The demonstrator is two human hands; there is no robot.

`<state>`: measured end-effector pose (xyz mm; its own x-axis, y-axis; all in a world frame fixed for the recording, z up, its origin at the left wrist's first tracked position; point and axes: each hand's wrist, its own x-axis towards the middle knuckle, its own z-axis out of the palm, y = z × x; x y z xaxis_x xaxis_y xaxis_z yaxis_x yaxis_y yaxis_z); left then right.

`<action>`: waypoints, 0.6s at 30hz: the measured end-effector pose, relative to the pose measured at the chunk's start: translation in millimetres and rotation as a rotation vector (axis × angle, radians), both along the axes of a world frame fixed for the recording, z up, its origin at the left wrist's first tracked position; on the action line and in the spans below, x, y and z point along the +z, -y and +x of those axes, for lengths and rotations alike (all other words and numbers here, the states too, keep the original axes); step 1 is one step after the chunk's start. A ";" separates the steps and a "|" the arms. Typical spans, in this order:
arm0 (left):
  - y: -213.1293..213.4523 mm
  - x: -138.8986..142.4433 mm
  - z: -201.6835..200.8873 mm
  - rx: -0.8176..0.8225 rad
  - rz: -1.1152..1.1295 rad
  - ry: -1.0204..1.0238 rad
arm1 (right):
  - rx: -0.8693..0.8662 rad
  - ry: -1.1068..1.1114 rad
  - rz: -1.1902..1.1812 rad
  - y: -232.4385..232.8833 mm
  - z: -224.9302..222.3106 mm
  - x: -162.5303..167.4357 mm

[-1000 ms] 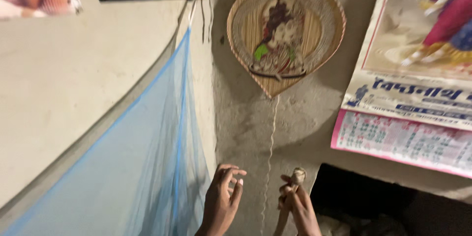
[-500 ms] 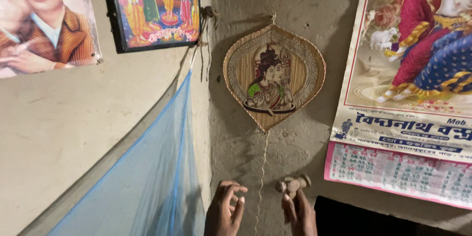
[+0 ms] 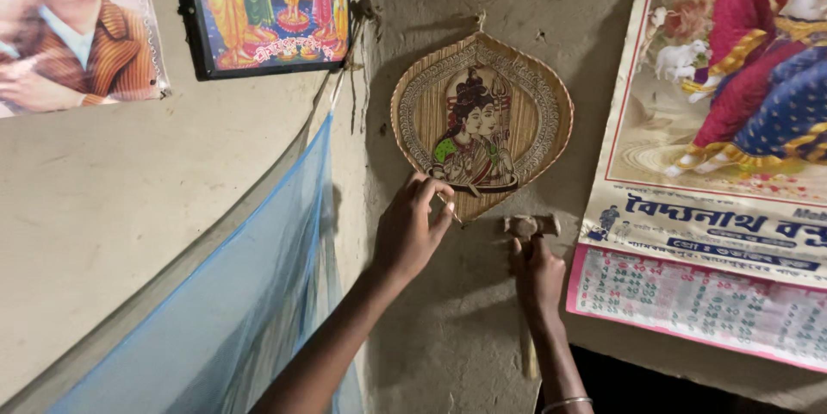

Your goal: The person hammers a nail into the wall below a decorative wall hanging, ties a string to the hanging's bottom point, and pulls the string taut. They then hammer another nail beside a framed picture on the wall and adjust the frame.

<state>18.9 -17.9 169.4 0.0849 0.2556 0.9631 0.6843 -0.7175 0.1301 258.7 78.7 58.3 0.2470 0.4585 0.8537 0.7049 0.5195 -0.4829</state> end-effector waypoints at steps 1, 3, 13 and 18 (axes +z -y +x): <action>-3.9 3.9 -2.2 0.002 0.067 -0.013 | -0.011 0.015 -0.005 -1.9 3.0 0.4; -17.5 14.6 -4.0 0.000 0.109 -0.005 | -0.002 0.016 -0.040 -5.1 7.4 1.7; -97.5 117.1 15.3 -0.038 0.154 0.059 | -0.037 0.042 -0.033 -20.1 10.4 0.4; -90.8 103.9 25.7 0.030 0.294 -0.054 | -0.034 0.007 -0.048 -19.9 10.9 -3.3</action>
<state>44.6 72.9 273.3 0.1345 -0.0306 0.9904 0.7061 -0.6983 -0.1175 269.6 98.6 55.0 0.2571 0.4904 0.8327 0.7250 0.4719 -0.5017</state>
